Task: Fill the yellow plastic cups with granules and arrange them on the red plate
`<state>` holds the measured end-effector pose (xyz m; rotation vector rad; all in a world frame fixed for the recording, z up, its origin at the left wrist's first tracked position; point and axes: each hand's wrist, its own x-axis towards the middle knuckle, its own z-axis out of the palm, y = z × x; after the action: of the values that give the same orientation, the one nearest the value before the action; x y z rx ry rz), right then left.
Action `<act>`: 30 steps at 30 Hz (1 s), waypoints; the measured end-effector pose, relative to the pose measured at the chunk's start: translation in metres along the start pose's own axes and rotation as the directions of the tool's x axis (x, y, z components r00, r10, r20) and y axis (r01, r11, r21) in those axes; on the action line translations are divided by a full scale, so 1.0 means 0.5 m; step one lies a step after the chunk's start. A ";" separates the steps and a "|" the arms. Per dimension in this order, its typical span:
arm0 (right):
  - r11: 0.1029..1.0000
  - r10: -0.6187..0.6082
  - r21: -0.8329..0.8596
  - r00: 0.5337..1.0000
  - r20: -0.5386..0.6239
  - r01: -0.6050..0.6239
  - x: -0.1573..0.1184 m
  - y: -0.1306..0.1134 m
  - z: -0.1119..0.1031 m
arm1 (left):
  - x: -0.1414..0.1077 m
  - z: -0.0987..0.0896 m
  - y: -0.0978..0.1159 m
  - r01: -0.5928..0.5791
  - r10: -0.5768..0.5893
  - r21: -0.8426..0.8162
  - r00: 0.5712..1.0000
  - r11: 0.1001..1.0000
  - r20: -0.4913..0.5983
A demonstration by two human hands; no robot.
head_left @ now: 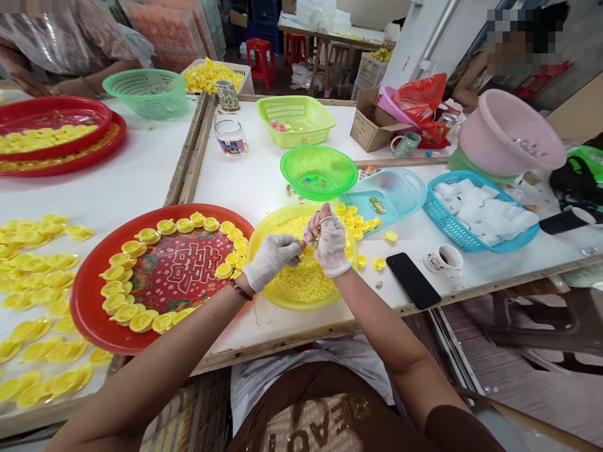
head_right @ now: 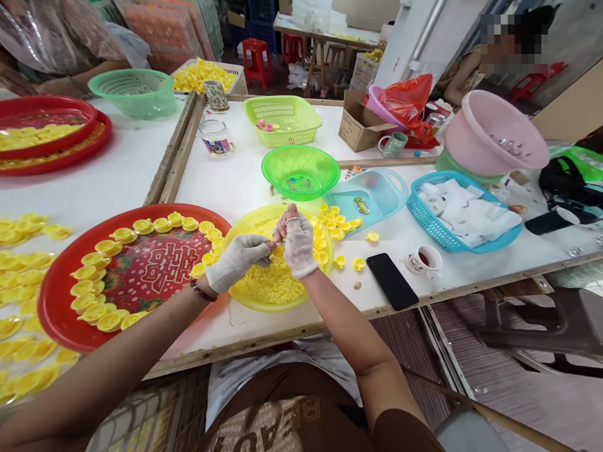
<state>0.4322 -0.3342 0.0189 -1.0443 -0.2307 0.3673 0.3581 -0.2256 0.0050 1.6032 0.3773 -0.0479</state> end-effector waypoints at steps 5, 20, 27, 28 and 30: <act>1.000 -0.012 -0.008 1.000 -0.002 0.012 0.003 -0.005 -0.008 | 0.003 -0.002 -0.001 -0.023 0.023 0.013 1.000 1.000 0.011; 0.692 -0.182 -0.664 0.959 0.217 0.282 -0.024 0.025 -0.058 | -0.003 -0.017 0.000 0.007 -0.007 -0.005 0.994 1.000 -0.106; 0.626 -0.146 -0.739 0.968 0.202 0.249 -0.025 0.027 -0.063 | -0.009 -0.077 0.002 -0.048 0.072 0.119 0.976 0.992 -0.205; 0.579 -0.135 -0.765 0.959 0.250 0.281 -0.027 0.027 -0.064 | -0.011 -0.104 0.004 -0.070 0.116 0.182 0.961 0.981 -0.252; 0.411 -0.084 -0.828 0.920 0.383 0.382 -0.032 0.029 -0.067 | -0.015 -0.170 0.002 -0.079 0.220 0.370 0.908 0.926 -0.356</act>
<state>0.4266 -0.3606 -0.0103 -2.0087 -0.9182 0.0945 0.3344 -0.1441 0.0143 1.9953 0.5757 0.3520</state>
